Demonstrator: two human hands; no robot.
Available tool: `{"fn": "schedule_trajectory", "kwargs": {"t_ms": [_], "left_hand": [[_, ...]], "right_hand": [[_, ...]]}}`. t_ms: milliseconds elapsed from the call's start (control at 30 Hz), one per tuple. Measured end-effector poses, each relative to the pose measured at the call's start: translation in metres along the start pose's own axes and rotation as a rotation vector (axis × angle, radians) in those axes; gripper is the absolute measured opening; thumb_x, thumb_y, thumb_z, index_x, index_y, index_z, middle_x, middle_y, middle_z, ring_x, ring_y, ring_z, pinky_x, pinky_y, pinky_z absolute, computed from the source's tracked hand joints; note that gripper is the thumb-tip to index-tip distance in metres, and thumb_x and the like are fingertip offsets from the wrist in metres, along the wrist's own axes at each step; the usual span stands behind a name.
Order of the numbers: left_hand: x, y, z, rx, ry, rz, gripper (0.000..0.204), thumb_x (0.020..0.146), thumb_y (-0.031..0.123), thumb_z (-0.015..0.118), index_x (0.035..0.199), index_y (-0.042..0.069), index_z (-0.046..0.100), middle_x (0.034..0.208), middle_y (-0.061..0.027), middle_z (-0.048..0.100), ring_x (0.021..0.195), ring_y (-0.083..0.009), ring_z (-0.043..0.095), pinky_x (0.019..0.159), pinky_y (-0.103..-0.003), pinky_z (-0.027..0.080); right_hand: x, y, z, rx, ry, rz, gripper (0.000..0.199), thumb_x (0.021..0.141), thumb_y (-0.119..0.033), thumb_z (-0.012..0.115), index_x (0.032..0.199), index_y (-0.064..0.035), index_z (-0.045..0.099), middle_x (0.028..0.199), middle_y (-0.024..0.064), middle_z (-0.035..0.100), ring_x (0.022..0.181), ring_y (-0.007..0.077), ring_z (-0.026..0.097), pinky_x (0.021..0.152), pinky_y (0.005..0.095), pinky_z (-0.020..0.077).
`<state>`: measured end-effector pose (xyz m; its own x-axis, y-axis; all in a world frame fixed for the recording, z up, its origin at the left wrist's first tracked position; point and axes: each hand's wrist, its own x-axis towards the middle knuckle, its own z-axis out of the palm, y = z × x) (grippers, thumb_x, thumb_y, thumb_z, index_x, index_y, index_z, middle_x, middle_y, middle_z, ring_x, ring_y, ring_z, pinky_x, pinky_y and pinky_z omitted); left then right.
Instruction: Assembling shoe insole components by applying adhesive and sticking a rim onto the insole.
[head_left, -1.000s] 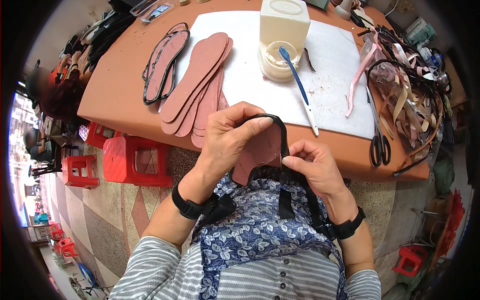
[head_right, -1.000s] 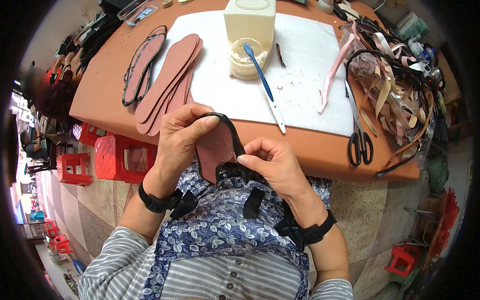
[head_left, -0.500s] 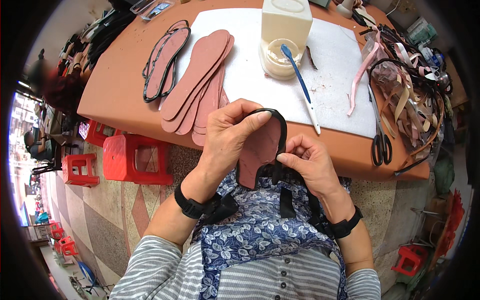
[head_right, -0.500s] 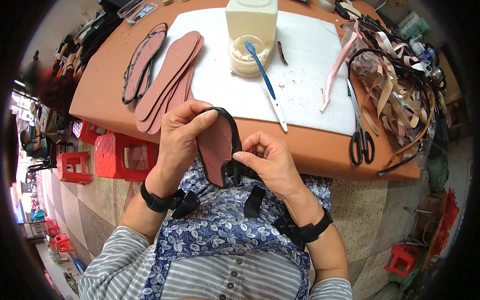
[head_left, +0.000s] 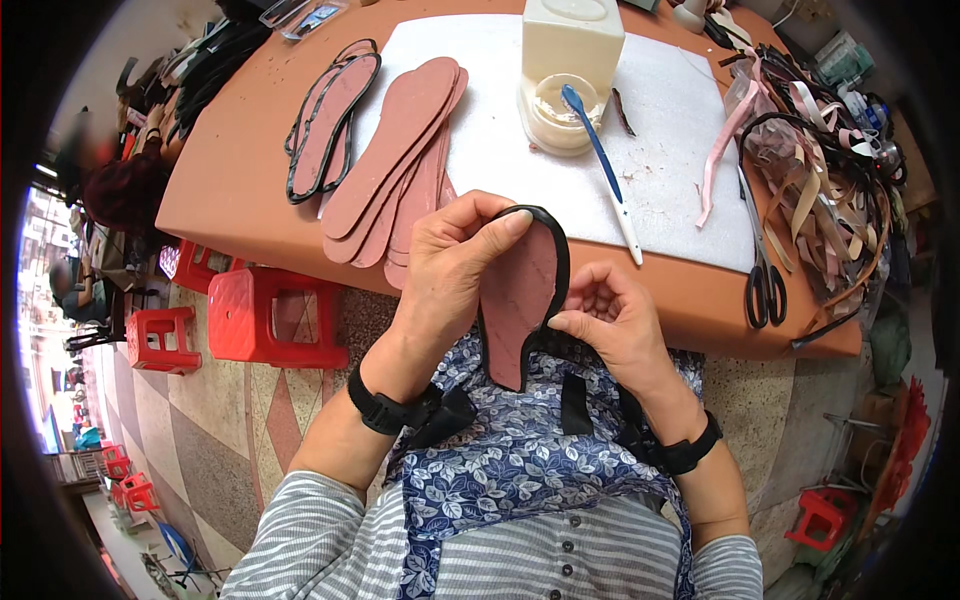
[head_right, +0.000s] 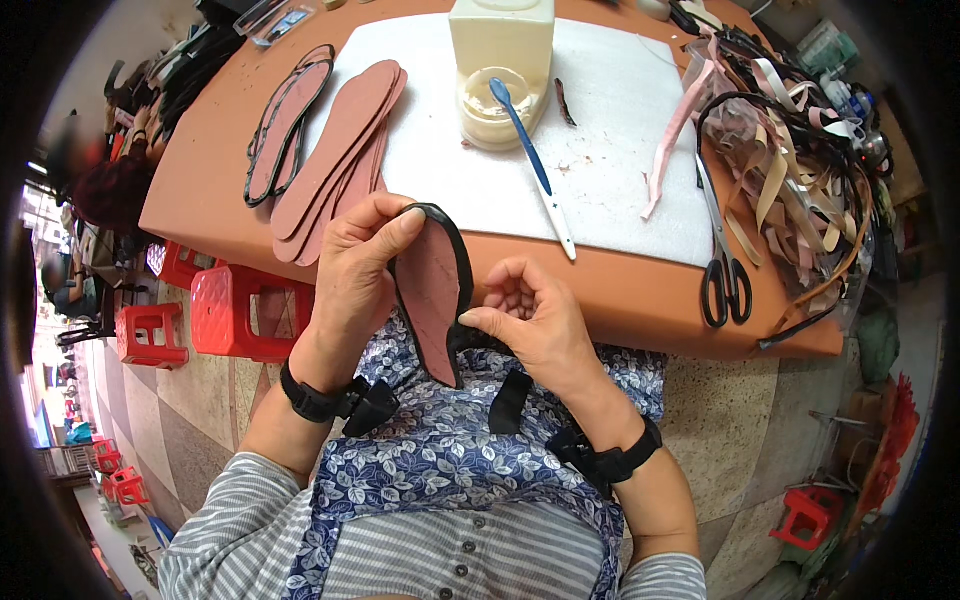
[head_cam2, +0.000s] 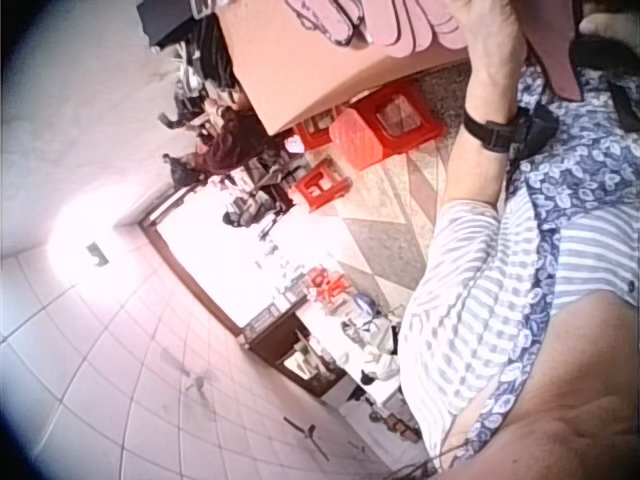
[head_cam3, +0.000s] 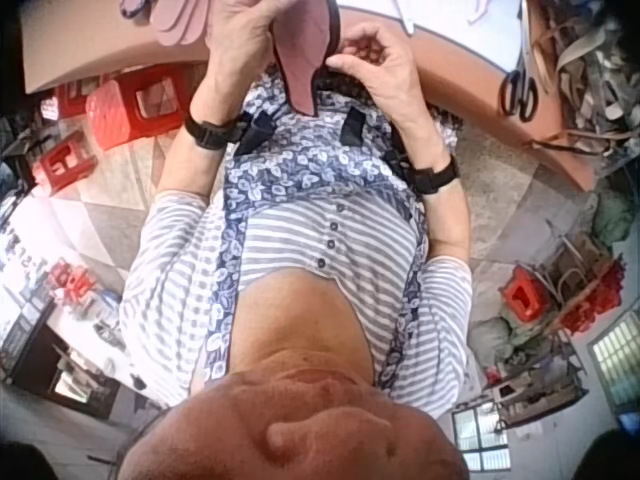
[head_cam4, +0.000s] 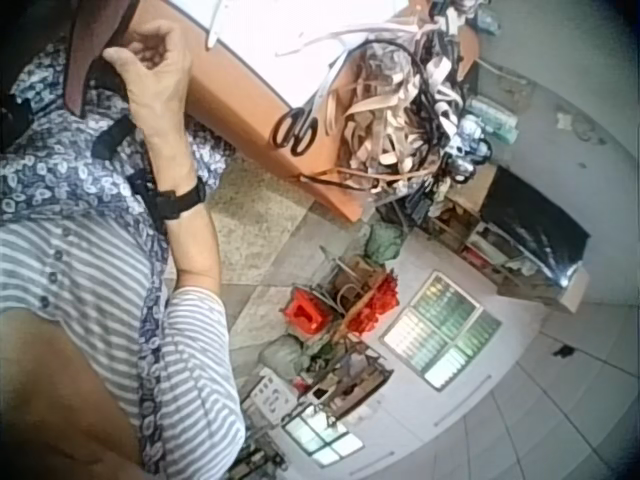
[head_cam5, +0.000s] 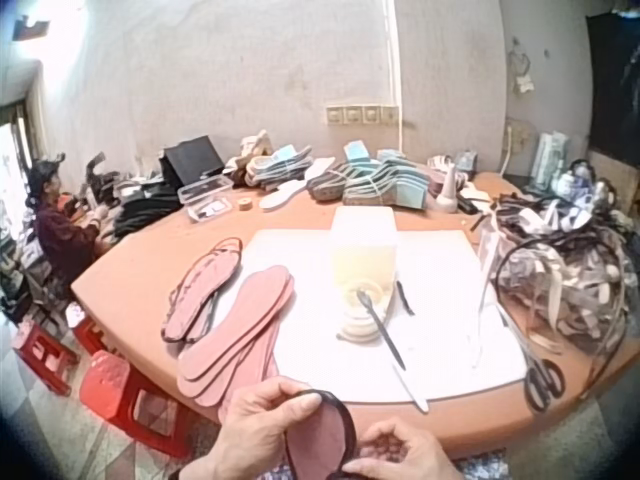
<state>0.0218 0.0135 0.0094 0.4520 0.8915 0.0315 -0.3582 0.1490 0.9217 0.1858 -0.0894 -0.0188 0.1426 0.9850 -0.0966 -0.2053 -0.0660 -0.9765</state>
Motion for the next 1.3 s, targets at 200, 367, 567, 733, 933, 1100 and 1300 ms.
{"fn": "schedule_trajectory", "kwargs": {"t_ms": [200,367,567,733,933,1100,1300], "left_hand": [[0.002,-0.003,0.000,-0.012,0.003,0.020,0.011,0.094,0.012,0.069,0.099,0.001,0.069,0.087,0.0000,0.069,0.077,-0.0039,0.061,0.069,-0.017,0.049],[0.003,-0.005,-0.001,-0.003,0.040,0.026,0.012,0.095,0.013,0.068,0.099,0.001,0.069,0.087,0.0004,0.069,0.076,-0.0037,0.061,0.069,-0.017,0.049],[0.003,-0.007,-0.003,-0.096,0.047,0.015,0.010,0.096,0.012,0.067,0.098,0.002,0.068,0.085,0.0010,0.068,0.076,-0.0035,0.061,0.068,-0.017,0.049],[0.004,-0.011,-0.003,-0.143,0.066,0.012,0.009,0.096,0.011,0.066,0.098,0.002,0.067,0.086,0.0010,0.068,0.076,-0.0033,0.061,0.068,-0.018,0.050],[0.003,-0.015,-0.003,-0.208,0.061,-0.018,0.011,0.097,0.013,0.066,0.102,0.002,0.066,0.091,0.0003,0.068,0.079,-0.0040,0.062,0.071,-0.019,0.051],[0.002,-0.013,0.001,-0.121,-0.050,-0.135,0.027,0.096,0.015,0.068,0.118,0.001,0.062,0.105,-0.0028,0.070,0.091,-0.0077,0.065,0.081,-0.024,0.053],[-0.004,-0.022,-0.016,0.027,-0.196,-0.357,0.031,0.093,0.010,0.069,0.121,0.000,0.060,0.112,-0.0082,0.069,0.097,-0.0150,0.069,0.085,-0.031,0.059]], "right_hand": [[-0.009,-0.004,0.001,-0.209,-0.003,-0.009,0.007,0.089,-0.003,0.073,0.091,-0.0006,0.066,0.076,-0.0016,0.064,0.068,0.0037,0.057,0.061,0.0193,0.0453],[-0.009,-0.004,0.004,-0.227,-0.034,-0.051,0.007,0.090,-0.004,0.071,0.091,0.0016,0.066,0.076,0.0016,0.066,0.068,0.0052,0.060,0.060,0.0206,0.0483],[-0.008,-0.008,0.008,-0.271,-0.013,-0.041,0.008,0.091,-0.004,0.070,0.091,0.0016,0.065,0.075,0.0026,0.066,0.065,0.0074,0.063,0.059,0.0215,0.0493],[-0.006,-0.004,0.009,-0.276,-0.031,-0.022,0.013,0.093,-0.009,0.068,0.089,0.0017,0.064,0.068,0.0029,0.062,0.061,0.0075,0.061,0.054,0.0232,0.0465],[0.000,-0.002,0.008,-0.432,-0.006,-0.076,0.017,0.094,-0.012,0.068,0.085,0.0007,0.062,0.061,0.0010,0.055,0.055,0.0052,0.050,0.049,0.0235,0.0400],[0.006,-0.014,0.001,-0.258,0.052,-0.028,0.015,0.094,-0.012,0.069,0.086,-0.0015,0.064,0.065,-0.0048,0.056,0.055,0.0020,0.049,0.049,0.0197,0.0392],[0.009,-0.020,-0.006,-0.212,0.060,0.044,0.015,0.096,-0.015,0.067,0.094,0.0004,0.067,0.067,-0.0033,0.058,0.056,0.0025,0.051,0.049,0.0189,0.0398]]}}
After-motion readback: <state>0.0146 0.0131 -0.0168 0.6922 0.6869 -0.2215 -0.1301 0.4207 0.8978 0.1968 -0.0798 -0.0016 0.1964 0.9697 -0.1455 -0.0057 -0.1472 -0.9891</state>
